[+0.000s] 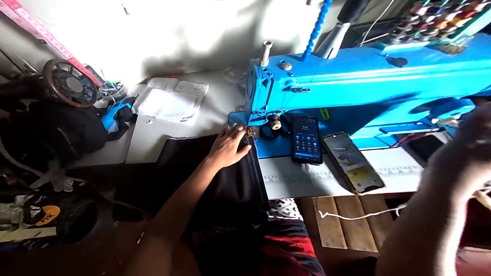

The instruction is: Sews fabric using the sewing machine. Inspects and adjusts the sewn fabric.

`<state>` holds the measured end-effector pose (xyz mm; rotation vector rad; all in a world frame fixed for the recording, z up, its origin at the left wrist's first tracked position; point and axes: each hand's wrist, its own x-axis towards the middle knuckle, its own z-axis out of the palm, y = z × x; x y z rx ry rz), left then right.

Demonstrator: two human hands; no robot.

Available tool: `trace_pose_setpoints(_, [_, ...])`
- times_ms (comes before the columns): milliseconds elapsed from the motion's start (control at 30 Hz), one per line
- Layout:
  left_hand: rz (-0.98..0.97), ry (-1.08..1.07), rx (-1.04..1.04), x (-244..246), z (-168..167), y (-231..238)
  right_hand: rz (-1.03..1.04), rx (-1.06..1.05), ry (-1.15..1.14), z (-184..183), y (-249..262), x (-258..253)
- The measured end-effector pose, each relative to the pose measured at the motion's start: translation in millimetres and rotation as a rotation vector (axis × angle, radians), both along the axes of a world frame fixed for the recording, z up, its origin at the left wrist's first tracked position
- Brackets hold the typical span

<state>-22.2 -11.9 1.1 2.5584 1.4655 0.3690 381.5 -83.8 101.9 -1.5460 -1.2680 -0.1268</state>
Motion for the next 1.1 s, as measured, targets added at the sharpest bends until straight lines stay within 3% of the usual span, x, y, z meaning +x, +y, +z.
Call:
trace_pose_setpoints(167, [0.027,0.001,-0.031,2.1,3.4,1.3,0.371,-0.227,-0.150,-46.6,-32.8,-88.4])
trace_pose_setpoints(333, [0.025,-0.029,0.010,1.7,0.8,3.0,0.679,-0.279,-0.257,-84.4,-50.3,-154.0])
trace_pose_setpoints(600, [0.083,-0.050,0.002,1.8,-2.5,7.3,0.835,-0.343,-0.332,-98.5,-66.2,-156.7])
trace_pose_setpoints(800, [0.131,-0.213,0.064,17.5,24.0,-40.9,0.785,-0.256,-0.427,-107.3,-68.4,-159.4])
trace_pose_setpoints(900, [0.090,-0.297,0.019,21.8,23.8,-68.5,0.797,-0.192,-0.334,-106.8,-58.8,-163.4])
trace_pose_setpoints(1000, [0.023,-0.406,-0.011,14.0,10.1,-76.5,0.811,-0.163,-0.147,-88.0,-51.9,-164.8])
trace_pose_setpoints(1100, [0.029,-0.470,-0.062,9.6,8.1,-81.0,0.797,-0.132,-0.104,-74.2,-49.4,-167.7])
